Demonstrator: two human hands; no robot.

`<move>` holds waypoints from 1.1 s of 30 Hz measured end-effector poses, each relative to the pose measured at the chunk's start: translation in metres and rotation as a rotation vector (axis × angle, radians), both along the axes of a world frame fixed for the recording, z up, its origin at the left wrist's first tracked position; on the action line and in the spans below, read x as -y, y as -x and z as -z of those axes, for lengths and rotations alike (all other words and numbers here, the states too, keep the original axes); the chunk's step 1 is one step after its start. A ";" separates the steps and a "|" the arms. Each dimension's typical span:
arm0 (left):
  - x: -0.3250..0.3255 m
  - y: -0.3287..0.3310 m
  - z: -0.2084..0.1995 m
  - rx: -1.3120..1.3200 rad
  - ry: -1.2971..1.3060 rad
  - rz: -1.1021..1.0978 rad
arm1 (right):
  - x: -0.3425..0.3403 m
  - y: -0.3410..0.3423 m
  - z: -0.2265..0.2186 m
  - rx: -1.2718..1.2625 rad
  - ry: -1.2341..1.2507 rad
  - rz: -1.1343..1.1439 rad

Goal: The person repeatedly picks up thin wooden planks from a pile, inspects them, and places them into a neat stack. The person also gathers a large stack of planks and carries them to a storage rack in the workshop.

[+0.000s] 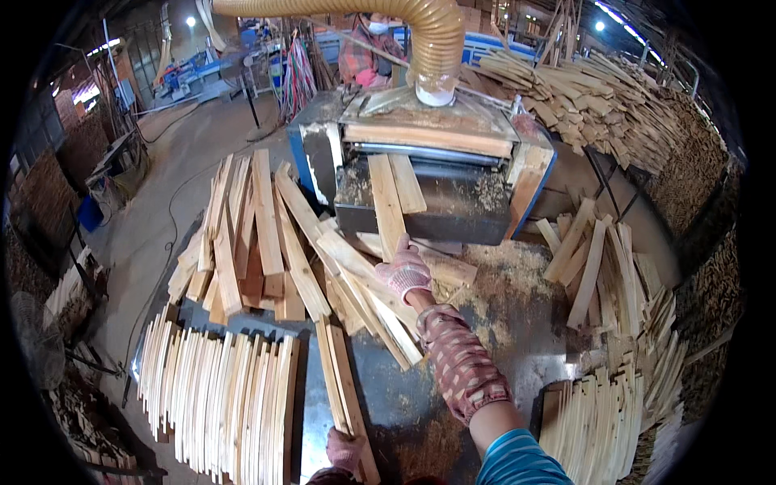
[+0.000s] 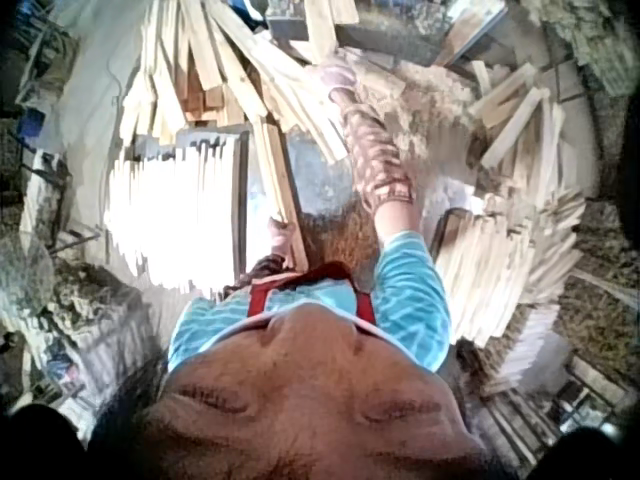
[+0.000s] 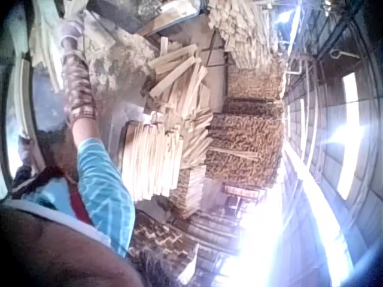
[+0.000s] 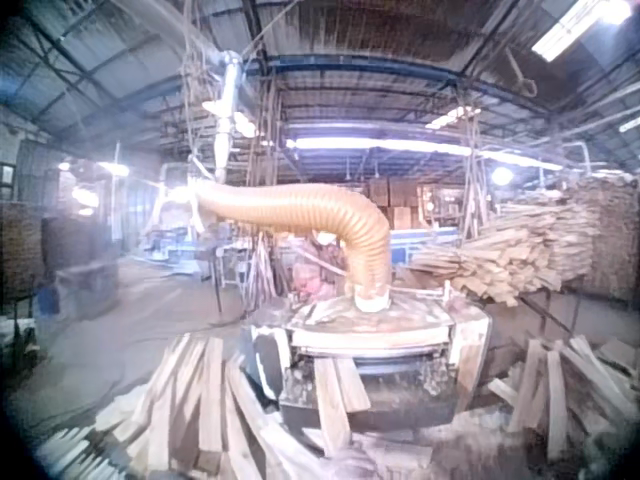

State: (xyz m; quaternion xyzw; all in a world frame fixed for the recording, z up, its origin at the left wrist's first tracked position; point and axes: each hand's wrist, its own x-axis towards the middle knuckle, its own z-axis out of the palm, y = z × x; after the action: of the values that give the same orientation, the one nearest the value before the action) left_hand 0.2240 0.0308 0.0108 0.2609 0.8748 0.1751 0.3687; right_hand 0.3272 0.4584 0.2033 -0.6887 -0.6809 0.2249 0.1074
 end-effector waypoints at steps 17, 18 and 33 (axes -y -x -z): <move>0.023 -0.008 -0.022 0.221 -0.206 0.010 | 0.367 -0.107 0.133 -1.056 0.490 -0.256; 0.020 -0.006 -0.022 0.138 -0.250 0.034 | 0.406 -0.092 0.120 -0.800 0.422 -0.191; -0.005 -0.019 0.008 -0.005 -0.301 0.087 | -0.016 -0.006 -0.023 0.057 -0.274 -0.002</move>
State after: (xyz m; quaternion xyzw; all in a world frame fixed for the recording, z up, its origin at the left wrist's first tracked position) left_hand 0.2432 0.0355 0.0028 0.3512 0.8275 0.2875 0.3305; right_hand 0.3335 0.4748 0.2261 -0.6729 -0.7087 0.1106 0.1808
